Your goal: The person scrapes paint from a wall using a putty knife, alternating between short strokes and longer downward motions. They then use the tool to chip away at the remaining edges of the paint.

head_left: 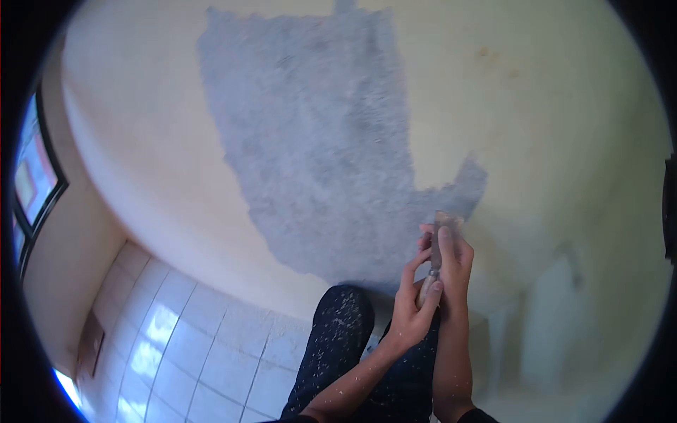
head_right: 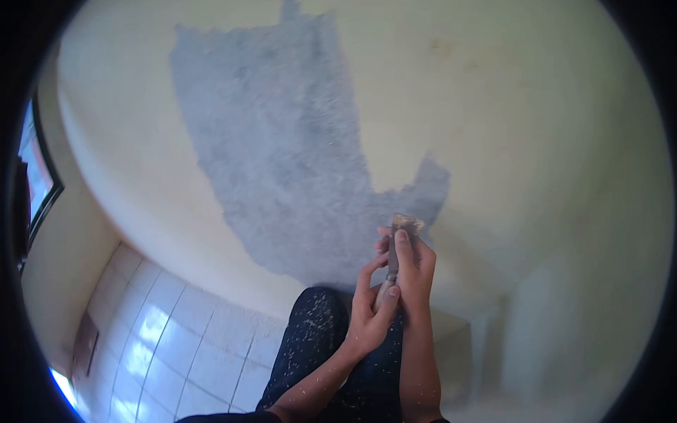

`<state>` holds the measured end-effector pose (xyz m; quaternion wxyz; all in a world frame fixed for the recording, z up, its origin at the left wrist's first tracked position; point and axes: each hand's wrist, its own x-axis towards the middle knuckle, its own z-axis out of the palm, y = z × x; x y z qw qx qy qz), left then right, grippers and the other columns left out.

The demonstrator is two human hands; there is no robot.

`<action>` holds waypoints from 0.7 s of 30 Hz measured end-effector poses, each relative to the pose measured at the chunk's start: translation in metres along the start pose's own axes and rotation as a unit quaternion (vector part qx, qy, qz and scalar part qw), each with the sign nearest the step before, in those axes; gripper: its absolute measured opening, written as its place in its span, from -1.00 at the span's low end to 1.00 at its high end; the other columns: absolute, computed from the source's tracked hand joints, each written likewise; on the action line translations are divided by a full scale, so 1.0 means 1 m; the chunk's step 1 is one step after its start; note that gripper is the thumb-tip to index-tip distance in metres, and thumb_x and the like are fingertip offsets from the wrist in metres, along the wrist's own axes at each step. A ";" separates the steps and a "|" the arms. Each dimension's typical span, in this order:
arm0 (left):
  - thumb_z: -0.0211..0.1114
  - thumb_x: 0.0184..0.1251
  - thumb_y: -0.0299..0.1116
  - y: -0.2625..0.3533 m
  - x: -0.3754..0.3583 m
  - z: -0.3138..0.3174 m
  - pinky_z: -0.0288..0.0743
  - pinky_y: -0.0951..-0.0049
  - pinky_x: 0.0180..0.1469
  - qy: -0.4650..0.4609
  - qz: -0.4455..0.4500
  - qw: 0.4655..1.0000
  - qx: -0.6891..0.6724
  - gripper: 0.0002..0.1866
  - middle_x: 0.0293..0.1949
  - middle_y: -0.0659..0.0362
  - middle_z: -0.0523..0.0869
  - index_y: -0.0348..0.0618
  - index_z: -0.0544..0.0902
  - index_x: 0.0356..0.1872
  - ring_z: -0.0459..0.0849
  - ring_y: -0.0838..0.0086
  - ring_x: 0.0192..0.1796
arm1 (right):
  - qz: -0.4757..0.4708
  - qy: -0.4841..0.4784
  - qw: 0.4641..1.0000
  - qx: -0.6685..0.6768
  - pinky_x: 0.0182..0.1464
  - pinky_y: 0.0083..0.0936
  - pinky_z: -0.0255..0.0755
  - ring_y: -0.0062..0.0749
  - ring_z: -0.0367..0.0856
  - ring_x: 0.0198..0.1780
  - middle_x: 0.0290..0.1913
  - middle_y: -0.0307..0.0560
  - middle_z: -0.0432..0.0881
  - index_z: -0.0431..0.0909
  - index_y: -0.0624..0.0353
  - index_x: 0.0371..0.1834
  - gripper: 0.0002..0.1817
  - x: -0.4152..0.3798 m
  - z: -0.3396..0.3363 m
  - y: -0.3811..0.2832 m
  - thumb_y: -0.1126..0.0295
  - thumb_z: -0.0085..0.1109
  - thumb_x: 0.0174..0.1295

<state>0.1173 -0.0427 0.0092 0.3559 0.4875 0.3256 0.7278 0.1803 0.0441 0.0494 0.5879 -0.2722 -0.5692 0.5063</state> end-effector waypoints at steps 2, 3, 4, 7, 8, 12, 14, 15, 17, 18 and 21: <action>0.11 0.66 -0.43 -0.008 -0.003 -0.013 0.33 0.62 -0.32 0.042 0.064 0.996 0.045 -0.42 -0.36 0.21 0.69 -0.17 0.25 0.61 0.51 0.72 -0.41 | 0.033 -0.034 0.999 0.021 -0.11 -0.49 0.56 -0.47 0.69 -0.18 -0.25 -0.07 0.73 0.75 0.40 0.06 -0.54 -0.010 0.010 0.007 0.14 0.08 0.65; 0.11 0.65 -0.43 -0.003 -0.006 -0.022 0.33 0.62 -0.32 0.044 0.053 0.996 0.064 -0.44 -0.37 0.21 0.70 -0.18 0.28 0.60 0.52 0.73 -0.40 | 0.030 -0.041 0.998 0.023 -0.10 -0.47 0.56 -0.46 0.68 -0.18 -0.25 -0.08 0.73 0.75 0.40 0.05 -0.53 -0.012 0.017 0.010 0.13 0.07 0.64; 0.11 0.64 -0.44 0.004 -0.007 -0.031 0.33 0.62 -0.31 0.044 0.042 0.995 0.082 -0.45 -0.38 0.21 0.71 -0.19 0.32 0.59 0.52 0.73 -0.39 | 0.027 -0.047 0.998 0.025 -0.08 -0.46 0.55 -0.46 0.68 -0.18 -0.26 -0.08 0.72 0.75 0.40 0.05 -0.52 -0.013 0.023 0.011 0.11 0.07 0.63; 0.17 0.59 -0.47 0.025 -0.010 -0.053 0.36 0.61 -0.33 0.047 0.056 0.987 0.145 -0.45 -0.45 0.23 0.69 -0.19 0.41 0.56 0.53 0.72 -0.43 | 0.041 -0.072 0.995 0.057 0.00 -0.36 0.55 -0.37 0.67 -0.14 -0.22 -0.05 0.70 0.72 0.39 0.07 -0.43 -0.015 0.039 0.012 -0.02 0.07 0.61; 0.18 0.58 -0.48 0.027 -0.011 -0.059 0.36 0.61 -0.33 0.041 0.072 0.982 0.167 -0.44 -0.46 0.23 0.68 -0.18 0.41 0.56 0.53 0.71 -0.44 | 0.061 -0.081 0.991 0.089 0.01 -0.34 0.56 -0.34 0.67 -0.13 -0.20 -0.05 0.69 0.71 0.39 0.09 -0.40 -0.018 0.043 0.009 -0.06 0.06 0.60; 0.24 0.56 -0.47 0.022 -0.007 -0.069 0.42 0.55 -0.30 0.024 0.102 0.977 0.188 -0.41 -0.48 0.19 0.67 -0.17 0.41 0.57 0.55 0.67 -0.45 | 0.077 -0.091 0.981 0.151 0.07 -0.25 0.60 -0.26 0.66 -0.04 -0.06 0.01 0.65 0.60 0.42 0.22 -0.34 -0.018 0.047 0.020 -0.11 0.05 0.59; 0.23 0.58 -0.46 0.019 -0.008 -0.067 0.46 0.52 -0.25 0.021 0.070 0.981 0.178 -0.41 -0.45 0.15 0.69 -0.17 0.36 0.58 0.60 0.61 -0.44 | 0.072 -0.045 0.985 0.151 0.07 -0.25 0.62 -0.28 0.67 -0.02 -0.03 0.02 0.64 0.53 0.41 0.31 -0.42 -0.020 0.043 0.023 0.03 0.11 0.59; 0.21 0.59 -0.45 0.016 -0.008 -0.062 0.48 0.50 -0.22 0.025 0.048 0.984 0.168 -0.40 -0.43 0.13 0.72 -0.17 0.33 0.59 0.64 0.55 -0.43 | 0.063 0.000 0.989 0.130 0.06 -0.27 0.64 -0.29 0.67 -0.02 -0.02 0.03 0.63 0.49 0.38 0.37 -0.47 -0.020 0.044 0.021 0.13 0.15 0.58; 0.17 0.62 -0.45 0.013 -0.007 -0.053 0.53 0.43 -0.16 0.014 0.012 0.984 0.177 -0.39 -0.35 0.06 0.76 -0.18 0.26 0.61 0.72 0.39 -0.37 | 0.010 0.072 0.994 0.076 0.04 -0.32 0.66 -0.32 0.69 -0.02 -0.01 0.04 0.62 0.42 0.31 0.47 -0.50 -0.019 0.041 0.019 0.32 0.20 0.55; 0.14 0.63 -0.46 0.016 -0.007 -0.051 0.56 0.39 -0.13 -0.002 -0.001 0.980 0.198 -0.39 -0.28 0.00 0.79 -0.19 0.22 0.62 0.77 0.29 -0.32 | -0.037 0.099 0.994 0.043 0.02 -0.35 0.66 -0.34 0.69 -0.03 -0.01 0.04 0.62 0.39 0.27 0.51 -0.48 -0.019 0.039 0.020 0.42 0.21 0.53; 0.06 0.65 -0.51 0.004 -0.007 -0.043 0.62 0.25 0.05 -0.026 0.008 0.976 0.214 -0.38 0.07 -0.19 0.74 -0.26 0.12 0.64 0.82 0.00 -0.05 | -0.124 0.118 0.983 -0.072 -0.05 -0.49 0.64 -0.45 0.70 -0.08 -0.04 -0.04 0.65 0.42 0.15 0.56 -0.42 -0.022 0.034 0.018 0.54 0.27 0.48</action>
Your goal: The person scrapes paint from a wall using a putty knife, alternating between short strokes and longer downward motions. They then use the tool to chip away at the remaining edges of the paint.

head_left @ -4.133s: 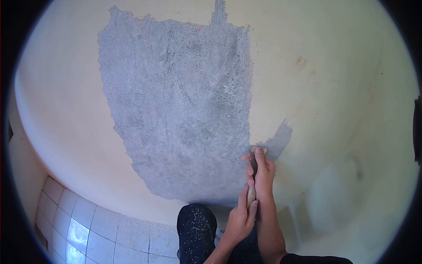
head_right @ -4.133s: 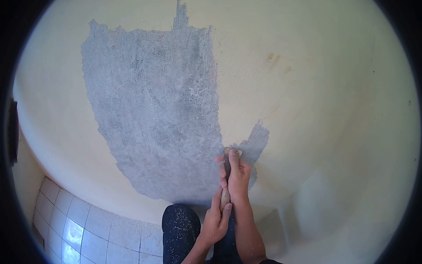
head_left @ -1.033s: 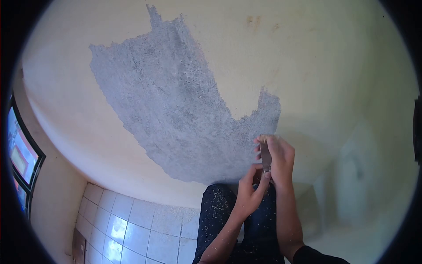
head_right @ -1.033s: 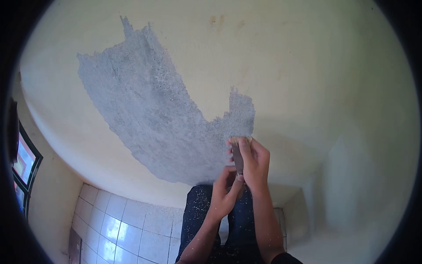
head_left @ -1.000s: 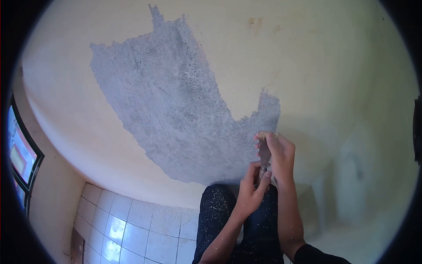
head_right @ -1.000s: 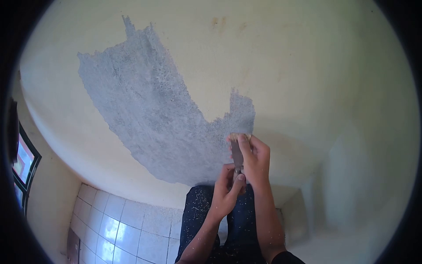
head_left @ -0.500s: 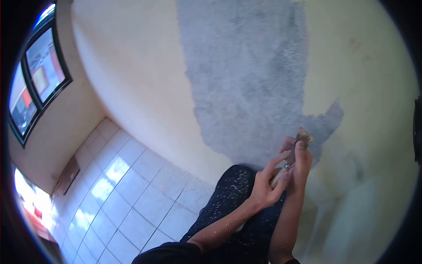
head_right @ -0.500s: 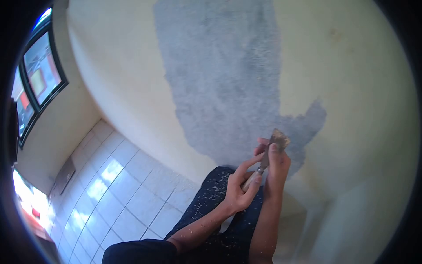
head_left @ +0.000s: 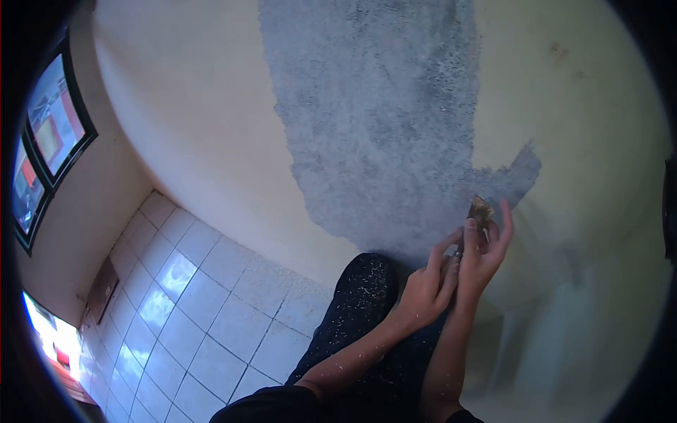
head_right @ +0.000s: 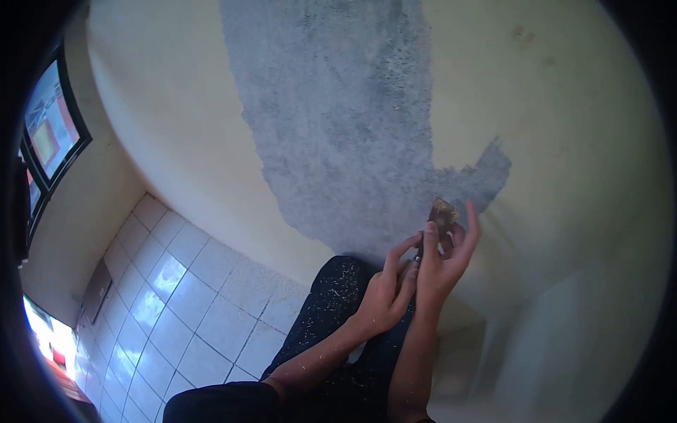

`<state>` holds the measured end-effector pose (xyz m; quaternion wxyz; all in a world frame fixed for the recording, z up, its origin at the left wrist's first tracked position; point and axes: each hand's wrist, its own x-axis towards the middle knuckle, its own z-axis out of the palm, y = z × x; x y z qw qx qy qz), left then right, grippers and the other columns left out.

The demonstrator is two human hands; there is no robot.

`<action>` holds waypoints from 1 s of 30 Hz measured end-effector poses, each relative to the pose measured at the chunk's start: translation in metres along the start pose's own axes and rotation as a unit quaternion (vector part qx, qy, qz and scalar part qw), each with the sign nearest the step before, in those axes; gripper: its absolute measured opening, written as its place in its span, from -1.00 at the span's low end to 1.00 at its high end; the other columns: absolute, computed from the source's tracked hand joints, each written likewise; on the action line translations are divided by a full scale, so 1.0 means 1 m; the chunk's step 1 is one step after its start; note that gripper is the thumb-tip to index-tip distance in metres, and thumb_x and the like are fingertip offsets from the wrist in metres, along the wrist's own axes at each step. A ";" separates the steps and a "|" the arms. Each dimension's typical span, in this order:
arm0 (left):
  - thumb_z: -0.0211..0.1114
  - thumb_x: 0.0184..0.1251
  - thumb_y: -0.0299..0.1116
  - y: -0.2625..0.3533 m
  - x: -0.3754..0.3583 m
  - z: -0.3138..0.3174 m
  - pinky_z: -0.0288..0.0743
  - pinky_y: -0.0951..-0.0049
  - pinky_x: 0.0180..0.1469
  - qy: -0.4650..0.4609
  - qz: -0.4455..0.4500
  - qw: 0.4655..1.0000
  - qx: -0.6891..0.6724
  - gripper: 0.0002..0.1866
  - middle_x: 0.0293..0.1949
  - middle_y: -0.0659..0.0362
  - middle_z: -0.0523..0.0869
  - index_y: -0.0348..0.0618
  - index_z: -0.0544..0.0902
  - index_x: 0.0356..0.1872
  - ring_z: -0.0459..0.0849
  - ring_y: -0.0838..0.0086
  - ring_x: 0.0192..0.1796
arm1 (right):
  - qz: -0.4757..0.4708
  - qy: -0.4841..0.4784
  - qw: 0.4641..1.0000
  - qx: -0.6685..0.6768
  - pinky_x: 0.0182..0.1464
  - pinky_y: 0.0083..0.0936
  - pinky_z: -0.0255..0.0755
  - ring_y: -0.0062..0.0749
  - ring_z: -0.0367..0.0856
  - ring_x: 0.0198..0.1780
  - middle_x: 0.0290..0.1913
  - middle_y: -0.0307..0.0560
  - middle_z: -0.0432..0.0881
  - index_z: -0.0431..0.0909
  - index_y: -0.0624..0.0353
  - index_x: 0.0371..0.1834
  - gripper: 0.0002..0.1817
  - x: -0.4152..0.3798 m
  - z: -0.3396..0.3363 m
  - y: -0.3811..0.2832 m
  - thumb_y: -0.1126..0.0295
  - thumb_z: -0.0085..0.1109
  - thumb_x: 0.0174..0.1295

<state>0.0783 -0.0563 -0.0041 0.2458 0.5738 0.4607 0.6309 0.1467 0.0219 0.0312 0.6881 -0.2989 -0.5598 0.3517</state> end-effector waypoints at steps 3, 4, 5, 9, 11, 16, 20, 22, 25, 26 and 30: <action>0.04 0.64 -0.51 -0.014 -0.001 0.009 0.61 0.02 0.16 0.016 0.048 0.998 0.032 -0.36 0.25 -0.33 0.65 -0.24 0.08 0.64 0.73 -0.24 0.17 | -0.015 -0.068 0.990 -0.122 -0.10 -0.54 0.60 -0.54 0.69 -0.16 -0.18 -0.18 0.69 0.52 0.16 0.52 -0.45 -0.005 -0.009 -0.015 0.45 0.34 0.47; 0.05 0.64 -0.49 -0.019 -0.001 0.009 0.59 -0.08 0.18 0.025 0.068 0.996 0.048 -0.36 0.28 -0.36 0.63 -0.21 0.08 0.64 0.68 -0.32 0.23 | -0.018 -0.069 0.988 -0.138 -0.11 -0.54 0.60 -0.54 0.69 -0.17 -0.18 -0.17 0.70 0.53 0.16 0.52 -0.45 -0.007 -0.009 -0.021 0.44 0.33 0.47; 0.02 0.62 -0.52 -0.024 -0.002 0.007 0.50 -0.06 0.33 -0.020 0.057 0.998 0.019 -0.33 0.47 -0.38 0.45 -0.25 0.01 0.66 0.56 -0.30 0.42 | -0.021 -0.071 0.985 -0.153 -0.11 -0.53 0.60 -0.54 0.69 -0.18 -0.19 -0.16 0.71 0.53 0.16 0.52 -0.46 -0.008 -0.007 -0.026 0.43 0.33 0.47; 0.18 0.53 -0.53 -0.033 0.000 0.002 0.37 0.02 0.47 -0.073 0.092 0.991 -0.070 -0.25 0.43 -0.27 0.41 -0.28 0.06 0.65 0.46 -0.18 0.48 | -0.050 -0.056 0.986 -0.149 -0.11 -0.50 0.63 -0.51 0.71 -0.18 -0.13 -0.11 0.76 0.54 0.15 0.53 -0.46 -0.011 -0.005 -0.024 0.43 0.28 0.48; 0.30 0.46 -0.53 -0.028 0.002 -0.010 0.29 0.07 0.55 -0.139 0.066 0.985 -0.080 -0.18 0.41 -0.17 0.35 -0.31 0.09 0.65 0.41 -0.06 0.47 | -0.044 -0.055 0.989 -0.129 -0.10 -0.54 0.58 -0.53 0.66 -0.22 -0.10 -0.10 0.77 0.48 0.15 0.59 -0.46 -0.013 -0.008 -0.014 0.46 0.15 0.54; 0.46 0.28 -0.50 -0.028 0.005 -0.023 0.36 0.15 0.46 -0.139 0.126 0.982 0.036 -0.21 0.29 -0.06 0.39 -0.13 0.42 0.59 0.43 0.07 0.34 | 0.040 -0.069 0.989 -0.121 -0.16 -0.57 0.44 -0.60 0.46 -0.26 -0.12 -0.15 0.67 0.37 0.15 0.66 -0.45 -0.028 -0.024 -0.005 0.50 -0.04 0.63; 0.48 0.28 -0.48 -0.029 0.001 -0.028 0.40 0.18 0.36 -0.146 0.123 0.980 0.054 -0.24 0.33 -0.03 0.38 0.04 0.52 0.56 0.38 0.08 0.30 | 0.011 -0.079 0.987 -0.142 -0.18 -0.57 0.42 -0.59 0.39 -0.25 -0.13 -0.14 0.56 0.35 0.15 0.67 -0.45 -0.034 -0.029 -0.005 0.52 -0.08 0.63; 0.48 0.27 -0.50 -0.017 0.005 -0.035 0.43 0.21 0.35 -0.136 0.132 0.981 0.050 -0.27 0.25 0.00 0.44 -0.05 0.56 0.52 0.44 0.14 0.29 | -0.067 -0.058 0.972 -0.220 -0.17 -0.57 0.42 -0.56 0.41 -0.25 -0.13 -0.12 0.54 0.36 0.14 0.67 -0.43 -0.029 -0.031 -0.011 0.55 -0.08 0.62; 0.47 0.29 -0.51 -0.017 0.008 -0.052 0.49 0.28 0.25 -0.104 0.111 0.988 -0.012 -0.33 0.16 0.04 0.53 -0.11 0.60 0.48 0.52 0.23 0.21 | -0.106 -0.003 0.963 -0.247 -0.18 -0.53 0.44 -0.51 0.45 -0.24 -0.14 -0.10 0.51 0.36 0.13 0.67 -0.41 -0.017 -0.023 -0.033 0.60 -0.05 0.59; 0.47 0.30 -0.52 -0.019 0.009 -0.059 0.51 0.31 0.21 -0.090 0.098 0.990 -0.042 -0.35 0.13 0.05 0.56 -0.12 0.61 0.47 0.55 0.27 0.17 | -0.108 0.018 0.965 -0.240 -0.19 -0.51 0.45 -0.50 0.47 -0.23 -0.15 -0.10 0.50 0.36 0.12 0.67 -0.40 -0.011 -0.019 -0.038 0.62 -0.03 0.57; 0.36 0.43 -0.54 -0.036 0.010 -0.079 0.54 0.38 0.12 -0.056 0.058 0.994 -0.069 -0.49 -0.03 0.09 0.67 -0.15 0.66 0.40 0.64 0.39 0.02 | -0.189 0.008 0.913 -0.360 -0.22 -0.42 0.54 -0.36 0.54 -0.26 -0.21 -0.06 0.49 0.46 0.07 0.61 -0.39 0.008 -0.023 -0.028 0.62 0.12 0.49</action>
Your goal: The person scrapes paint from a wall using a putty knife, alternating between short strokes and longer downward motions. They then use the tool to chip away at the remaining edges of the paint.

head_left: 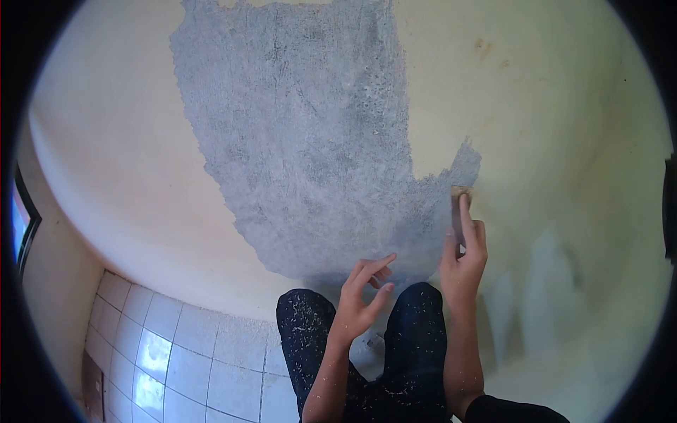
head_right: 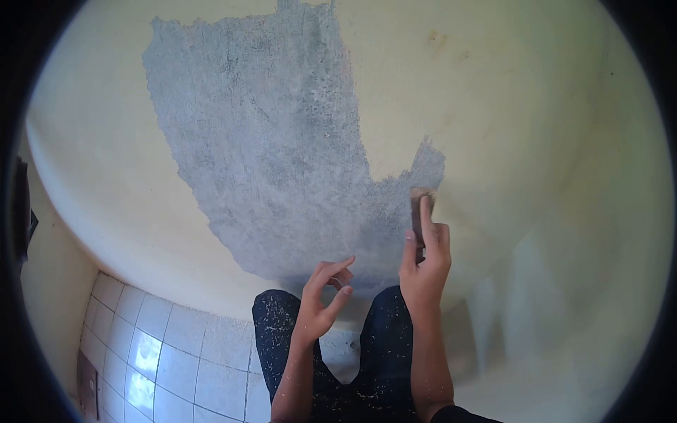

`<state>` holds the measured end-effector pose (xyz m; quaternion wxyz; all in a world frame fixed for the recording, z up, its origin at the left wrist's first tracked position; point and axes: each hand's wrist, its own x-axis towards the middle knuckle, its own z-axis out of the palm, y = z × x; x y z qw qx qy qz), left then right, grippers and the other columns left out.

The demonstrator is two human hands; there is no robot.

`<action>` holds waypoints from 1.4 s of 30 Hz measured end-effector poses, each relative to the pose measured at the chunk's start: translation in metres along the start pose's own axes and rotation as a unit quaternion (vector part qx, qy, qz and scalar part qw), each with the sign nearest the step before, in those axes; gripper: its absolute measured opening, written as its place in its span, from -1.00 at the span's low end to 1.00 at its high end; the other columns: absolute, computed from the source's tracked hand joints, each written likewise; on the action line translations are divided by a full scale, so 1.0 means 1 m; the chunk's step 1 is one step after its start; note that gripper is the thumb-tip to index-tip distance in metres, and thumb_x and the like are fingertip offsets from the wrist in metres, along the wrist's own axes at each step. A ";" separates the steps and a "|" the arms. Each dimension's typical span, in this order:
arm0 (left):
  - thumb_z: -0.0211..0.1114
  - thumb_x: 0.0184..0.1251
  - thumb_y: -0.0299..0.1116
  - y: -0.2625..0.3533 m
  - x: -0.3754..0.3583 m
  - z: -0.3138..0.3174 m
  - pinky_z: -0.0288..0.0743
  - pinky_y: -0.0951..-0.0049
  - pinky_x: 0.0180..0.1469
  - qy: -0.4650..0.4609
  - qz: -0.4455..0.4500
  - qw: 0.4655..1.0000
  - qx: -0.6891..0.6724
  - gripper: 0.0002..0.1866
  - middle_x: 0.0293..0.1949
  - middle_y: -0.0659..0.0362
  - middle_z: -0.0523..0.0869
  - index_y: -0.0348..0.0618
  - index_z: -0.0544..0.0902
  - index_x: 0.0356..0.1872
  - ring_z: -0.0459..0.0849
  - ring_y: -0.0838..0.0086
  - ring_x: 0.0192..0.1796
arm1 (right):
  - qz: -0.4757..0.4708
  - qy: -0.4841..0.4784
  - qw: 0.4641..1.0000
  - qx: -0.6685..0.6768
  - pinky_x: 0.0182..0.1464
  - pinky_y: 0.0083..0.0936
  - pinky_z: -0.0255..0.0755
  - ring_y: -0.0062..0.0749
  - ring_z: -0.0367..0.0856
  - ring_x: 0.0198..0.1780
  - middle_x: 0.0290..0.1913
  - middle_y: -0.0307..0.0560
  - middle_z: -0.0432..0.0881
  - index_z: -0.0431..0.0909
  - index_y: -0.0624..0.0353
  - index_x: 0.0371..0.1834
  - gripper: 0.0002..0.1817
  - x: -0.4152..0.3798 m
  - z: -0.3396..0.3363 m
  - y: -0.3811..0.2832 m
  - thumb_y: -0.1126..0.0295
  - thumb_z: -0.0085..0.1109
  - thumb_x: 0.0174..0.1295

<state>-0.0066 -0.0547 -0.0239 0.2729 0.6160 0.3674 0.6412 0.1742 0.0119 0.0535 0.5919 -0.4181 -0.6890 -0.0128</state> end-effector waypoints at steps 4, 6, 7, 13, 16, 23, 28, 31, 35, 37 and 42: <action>0.32 0.48 -0.53 -0.046 -0.013 -0.009 0.55 0.41 0.06 0.001 -0.040 0.999 -0.004 -0.58 -0.13 0.12 0.72 -0.17 0.70 0.34 0.67 0.43 -0.07 | 0.022 -0.031 0.999 -0.007 -0.20 -0.41 0.57 -0.23 0.64 -0.37 -0.27 0.12 0.68 0.57 0.03 0.52 -0.44 0.003 0.017 -0.003 0.59 0.21 0.45; 0.32 0.48 -0.52 -0.058 -0.019 -0.011 0.56 0.42 0.02 -0.007 -0.074 0.997 0.020 -0.61 -0.17 0.13 0.74 -0.17 0.73 0.30 0.68 0.45 -0.11 | 0.056 -0.036 0.998 0.002 -0.21 -0.41 0.58 -0.16 0.72 -0.40 -0.26 0.24 0.77 0.61 0.02 0.49 -0.47 0.002 0.024 0.000 0.57 0.24 0.45; 0.32 0.49 -0.52 -0.061 -0.020 -0.014 0.57 0.41 0.00 -0.016 -0.078 0.996 0.033 -0.62 -0.17 0.13 0.74 -0.15 0.73 0.29 0.69 0.44 -0.13 | 0.037 -0.022 0.999 -0.001 -0.20 -0.41 0.59 -0.13 0.76 -0.36 -0.21 0.29 0.77 0.61 0.01 0.48 -0.47 0.002 0.026 0.001 0.56 0.24 0.45; 0.32 0.50 -0.48 -0.068 -0.023 -0.029 0.60 0.37 -0.06 -0.016 -0.105 0.993 0.043 -0.64 -0.19 0.10 0.74 -0.11 0.75 0.26 0.71 0.39 -0.20 | 0.012 -0.004 0.999 -0.050 -0.13 -0.40 0.63 0.04 0.87 -0.16 -0.05 0.39 0.76 0.61 0.02 0.48 -0.50 0.007 0.021 -0.011 0.54 0.23 0.48; 0.32 0.50 -0.46 -0.076 -0.026 -0.033 0.61 0.36 -0.07 -0.012 -0.120 0.992 0.047 -0.64 -0.19 0.10 0.74 -0.12 0.75 0.26 0.71 0.38 -0.22 | 0.035 -0.009 0.998 -0.059 -0.10 -0.41 0.63 0.01 0.87 -0.15 -0.02 0.37 0.77 0.61 0.06 0.48 -0.51 0.010 0.017 -0.012 0.55 0.21 0.49; 0.34 0.49 -0.41 -0.080 -0.026 -0.031 0.62 0.33 -0.08 -0.040 -0.151 0.985 0.072 -0.63 -0.18 0.08 0.76 -0.11 0.73 0.27 0.74 0.32 -0.21 | 0.011 0.015 0.998 -0.052 -0.09 -0.49 0.61 -0.46 0.84 -0.16 -0.03 0.37 0.79 0.63 0.10 0.45 -0.53 0.025 0.024 -0.017 0.58 0.19 0.51; 0.35 0.50 -0.38 -0.089 -0.029 -0.022 0.62 0.30 -0.07 -0.070 -0.163 0.981 0.077 -0.63 -0.16 0.06 0.77 -0.12 0.73 0.27 0.74 0.29 -0.21 | 0.048 -0.014 0.996 -0.073 -0.10 -0.51 0.60 -0.49 0.84 -0.14 -0.09 0.35 0.80 0.63 0.10 0.45 -0.53 0.022 0.020 -0.020 0.59 0.19 0.50; 0.34 0.51 -0.39 -0.091 -0.024 -0.019 0.61 0.33 -0.06 -0.078 -0.159 0.981 0.079 -0.63 -0.17 0.06 0.76 -0.13 0.73 0.28 0.74 0.33 -0.21 | 0.034 -0.007 0.998 -0.061 -0.12 -0.52 0.59 -0.49 0.84 -0.15 -0.16 0.33 0.80 0.63 0.09 0.44 -0.53 0.016 0.025 -0.017 0.60 0.19 0.49; 0.34 0.51 -0.41 -0.090 -0.025 -0.018 0.61 0.32 -0.08 -0.087 -0.167 0.979 0.082 -0.63 -0.18 0.05 0.76 -0.12 0.73 0.28 0.74 0.33 -0.21 | 0.036 0.013 0.998 -0.053 -0.11 -0.51 0.59 -0.44 0.86 -0.13 -0.17 0.30 0.80 0.64 0.06 0.44 -0.52 0.020 0.029 -0.016 0.60 0.20 0.48; 0.33 0.51 -0.42 -0.089 -0.030 -0.015 0.61 0.32 -0.08 -0.091 -0.175 0.978 0.075 -0.63 -0.18 0.05 0.75 -0.13 0.73 0.28 0.74 0.34 -0.21 | 0.061 -0.008 0.995 -0.074 -0.10 -0.51 0.60 -0.39 0.88 -0.11 -0.15 0.30 0.81 0.64 0.06 0.44 -0.51 0.015 0.023 -0.018 0.61 0.21 0.47; 0.33 0.51 -0.43 -0.087 -0.025 -0.019 0.60 0.34 -0.06 -0.072 -0.172 0.978 0.098 -0.64 -0.18 0.06 0.75 -0.17 0.73 0.27 0.72 0.36 -0.22 | 0.020 -0.004 0.998 -0.062 -0.12 -0.51 0.61 -0.31 0.90 -0.11 -0.12 0.29 0.81 0.63 0.04 0.46 -0.48 0.016 0.025 -0.006 0.63 0.21 0.46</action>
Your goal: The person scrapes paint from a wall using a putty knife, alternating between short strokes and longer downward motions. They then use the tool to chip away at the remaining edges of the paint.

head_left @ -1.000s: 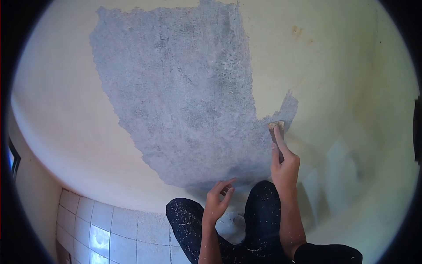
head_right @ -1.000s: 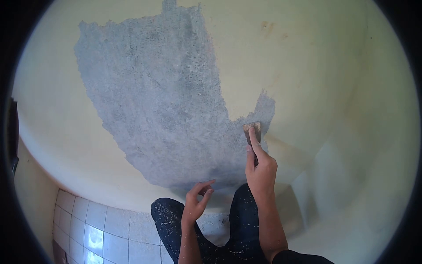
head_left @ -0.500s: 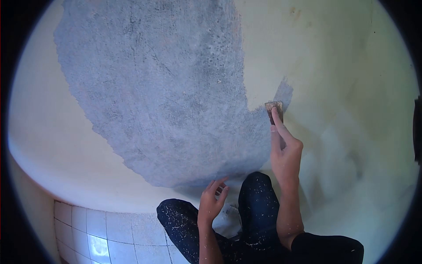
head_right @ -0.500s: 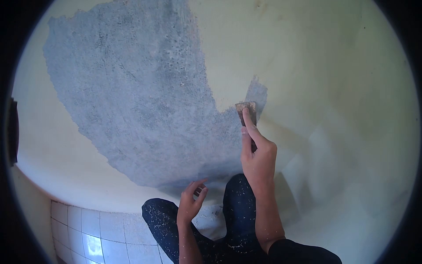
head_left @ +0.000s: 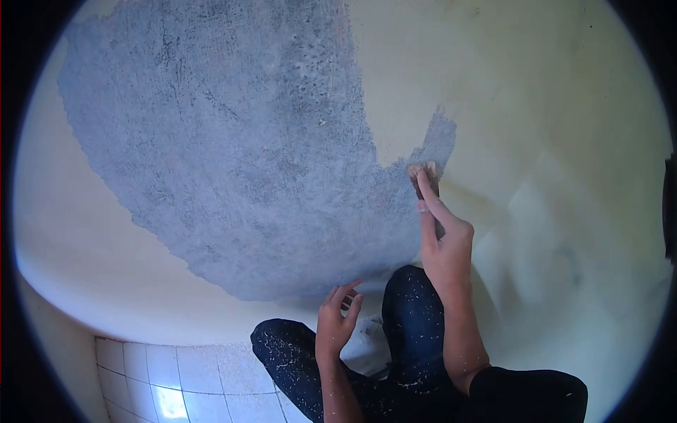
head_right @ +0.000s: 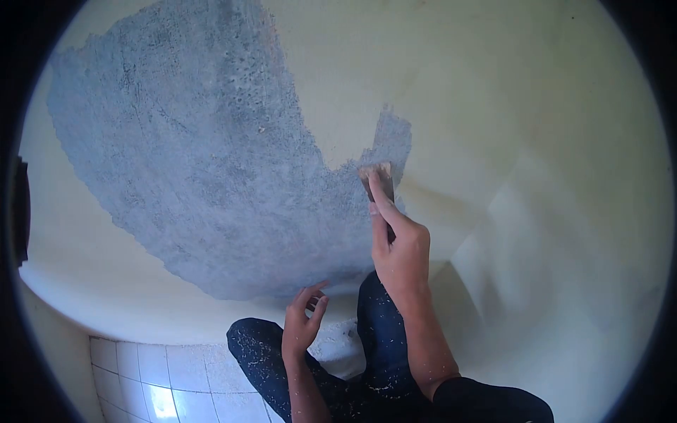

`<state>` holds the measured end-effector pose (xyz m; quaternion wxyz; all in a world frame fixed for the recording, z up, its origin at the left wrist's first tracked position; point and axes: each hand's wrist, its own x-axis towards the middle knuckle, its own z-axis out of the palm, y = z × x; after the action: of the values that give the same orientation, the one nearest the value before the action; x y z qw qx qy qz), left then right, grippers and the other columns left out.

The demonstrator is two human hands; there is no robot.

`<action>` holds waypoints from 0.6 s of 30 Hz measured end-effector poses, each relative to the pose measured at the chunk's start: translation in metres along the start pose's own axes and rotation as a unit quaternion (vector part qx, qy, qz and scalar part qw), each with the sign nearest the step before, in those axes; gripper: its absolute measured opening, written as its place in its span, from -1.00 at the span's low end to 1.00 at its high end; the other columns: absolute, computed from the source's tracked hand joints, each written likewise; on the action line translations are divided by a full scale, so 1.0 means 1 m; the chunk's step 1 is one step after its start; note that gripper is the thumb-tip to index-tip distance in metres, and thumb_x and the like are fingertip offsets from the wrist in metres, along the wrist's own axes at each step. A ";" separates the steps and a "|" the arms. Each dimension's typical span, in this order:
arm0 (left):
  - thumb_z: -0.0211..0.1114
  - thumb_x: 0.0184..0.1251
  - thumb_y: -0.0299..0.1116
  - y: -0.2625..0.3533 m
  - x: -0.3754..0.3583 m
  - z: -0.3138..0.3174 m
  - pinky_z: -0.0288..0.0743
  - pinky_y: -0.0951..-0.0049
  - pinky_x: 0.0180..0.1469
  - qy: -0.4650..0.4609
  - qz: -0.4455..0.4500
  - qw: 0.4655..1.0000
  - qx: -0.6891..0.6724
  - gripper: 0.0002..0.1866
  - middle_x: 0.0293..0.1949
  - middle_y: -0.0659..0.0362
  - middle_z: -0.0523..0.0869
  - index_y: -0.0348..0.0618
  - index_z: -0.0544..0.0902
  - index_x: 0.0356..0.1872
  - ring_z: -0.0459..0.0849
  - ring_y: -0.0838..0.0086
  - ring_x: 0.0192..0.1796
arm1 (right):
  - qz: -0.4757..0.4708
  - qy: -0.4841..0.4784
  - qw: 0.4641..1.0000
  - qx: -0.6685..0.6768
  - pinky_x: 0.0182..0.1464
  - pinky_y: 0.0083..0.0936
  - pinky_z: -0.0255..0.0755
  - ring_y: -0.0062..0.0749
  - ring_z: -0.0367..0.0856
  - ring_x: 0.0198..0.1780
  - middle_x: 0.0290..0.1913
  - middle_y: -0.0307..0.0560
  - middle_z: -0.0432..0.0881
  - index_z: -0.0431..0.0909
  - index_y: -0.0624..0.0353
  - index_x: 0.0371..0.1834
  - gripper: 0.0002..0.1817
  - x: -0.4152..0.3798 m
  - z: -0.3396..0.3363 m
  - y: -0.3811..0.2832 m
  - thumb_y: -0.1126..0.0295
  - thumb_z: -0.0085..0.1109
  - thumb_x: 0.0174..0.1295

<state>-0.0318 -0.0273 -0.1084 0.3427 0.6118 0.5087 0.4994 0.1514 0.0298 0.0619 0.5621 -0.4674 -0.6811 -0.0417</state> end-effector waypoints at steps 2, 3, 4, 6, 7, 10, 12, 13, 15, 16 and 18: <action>0.33 0.52 -0.39 0.002 0.002 0.000 0.61 0.30 -0.06 -0.008 -0.015 1.000 0.001 -0.65 -0.17 0.04 0.76 -0.16 0.73 0.27 0.73 0.30 -0.21 | -0.008 0.004 1.000 0.014 -0.13 -0.52 0.61 -0.28 0.90 -0.13 -0.13 0.30 0.81 0.62 0.04 0.47 -0.47 0.005 -0.001 0.000 0.63 0.21 0.45; 0.33 0.53 -0.38 0.002 -0.001 0.000 0.61 0.29 -0.06 -0.015 -0.025 1.000 0.003 -0.65 -0.16 0.04 0.77 -0.15 0.73 0.27 0.73 0.28 -0.20 | 0.000 0.003 1.000 0.020 -0.14 -0.52 0.61 -0.26 0.90 -0.13 -0.13 0.30 0.81 0.61 0.04 0.47 -0.46 0.005 -0.002 -0.002 0.64 0.21 0.44; 0.33 0.53 -0.38 0.003 -0.002 0.003 0.62 0.28 -0.06 -0.020 -0.025 0.999 0.007 -0.65 -0.16 0.03 0.77 -0.14 0.73 0.27 0.74 0.27 -0.20 | 0.010 -0.004 1.000 0.025 -0.14 -0.53 0.61 -0.25 0.90 -0.14 -0.13 0.30 0.81 0.62 0.04 0.47 -0.46 0.003 -0.004 -0.001 0.64 0.22 0.44; 0.33 0.53 -0.38 0.001 0.000 0.004 0.63 0.28 -0.05 -0.025 -0.021 0.999 0.022 -0.64 -0.15 0.02 0.77 -0.14 0.73 0.28 0.74 0.26 -0.19 | 0.026 -0.012 0.999 0.040 -0.15 -0.53 0.61 -0.22 0.90 -0.16 -0.14 0.29 0.81 0.62 0.04 0.47 -0.46 -0.001 -0.004 0.001 0.64 0.24 0.43; 0.33 0.54 -0.38 0.001 0.003 0.004 0.63 0.28 -0.05 -0.023 -0.017 0.999 0.016 -0.64 -0.15 0.02 0.76 -0.13 0.73 0.28 0.74 0.26 -0.18 | 0.011 -0.007 0.999 0.036 -0.16 -0.53 0.61 -0.20 0.90 -0.18 -0.15 0.30 0.81 0.62 0.04 0.47 -0.45 -0.003 -0.002 0.006 0.64 0.24 0.42; 0.33 0.54 -0.38 -0.003 0.003 0.004 0.63 0.28 -0.04 -0.014 -0.013 1.000 0.012 -0.64 -0.14 0.02 0.76 -0.12 0.72 0.29 0.75 0.26 -0.17 | -0.019 0.003 0.999 0.046 -0.19 -0.52 0.60 -0.16 0.88 -0.23 -0.19 0.31 0.80 0.62 0.03 0.47 -0.44 -0.001 0.005 0.009 0.64 0.25 0.41; 0.32 0.55 -0.37 -0.004 0.002 0.007 0.63 0.28 -0.04 -0.019 -0.019 0.999 0.019 -0.64 -0.13 0.01 0.77 -0.12 0.72 0.29 0.75 0.27 -0.17 | -0.015 0.007 0.998 0.060 -0.20 -0.51 0.60 -0.14 0.88 -0.26 -0.22 0.32 0.79 0.62 0.03 0.47 -0.43 0.012 0.002 0.005 0.65 0.26 0.40; 0.33 0.55 -0.37 -0.002 0.000 0.009 0.64 0.28 -0.04 -0.028 -0.025 0.999 0.020 -0.64 -0.13 0.01 0.77 -0.12 0.72 0.29 0.76 0.26 -0.17 | -0.013 0.009 0.998 0.064 -0.21 -0.50 0.60 -0.12 0.87 -0.27 -0.23 0.32 0.78 0.62 0.03 0.47 -0.43 0.017 0.000 0.001 0.65 0.27 0.39; 0.33 0.55 -0.37 0.002 0.003 0.012 0.64 0.28 -0.05 -0.039 -0.030 0.998 0.025 -0.64 -0.12 0.00 0.77 -0.12 0.72 0.29 0.77 0.25 -0.16 | -0.009 0.006 0.998 0.063 -0.22 -0.50 0.61 -0.09 0.85 -0.30 -0.25 0.31 0.78 0.62 0.03 0.47 -0.43 0.022 -0.001 -0.004 0.65 0.28 0.39; 0.33 0.54 -0.37 0.000 0.005 0.013 0.64 0.29 -0.05 -0.041 -0.028 0.998 0.023 -0.64 -0.12 0.00 0.78 -0.13 0.72 0.29 0.77 0.28 -0.15 | -0.002 0.002 0.998 0.060 -0.23 -0.49 0.61 -0.07 0.84 -0.31 -0.26 0.31 0.77 0.62 0.03 0.47 -0.43 0.022 -0.002 -0.006 0.64 0.28 0.39; 0.33 0.54 -0.38 -0.010 0.005 0.018 0.62 0.33 -0.04 -0.043 -0.021 0.999 0.019 -0.64 -0.13 0.02 0.79 -0.15 0.72 0.29 0.77 0.32 -0.14 | 0.033 -0.021 0.998 0.043 -0.25 -0.49 0.60 -0.05 0.81 -0.36 -0.27 0.28 0.77 0.62 0.02 0.47 -0.43 0.004 -0.006 -0.001 0.64 0.29 0.39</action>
<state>-0.0172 -0.0187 -0.1217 0.3630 0.6280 0.5157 0.4560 0.1555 0.0281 0.0672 0.5684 -0.4658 -0.6780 0.0157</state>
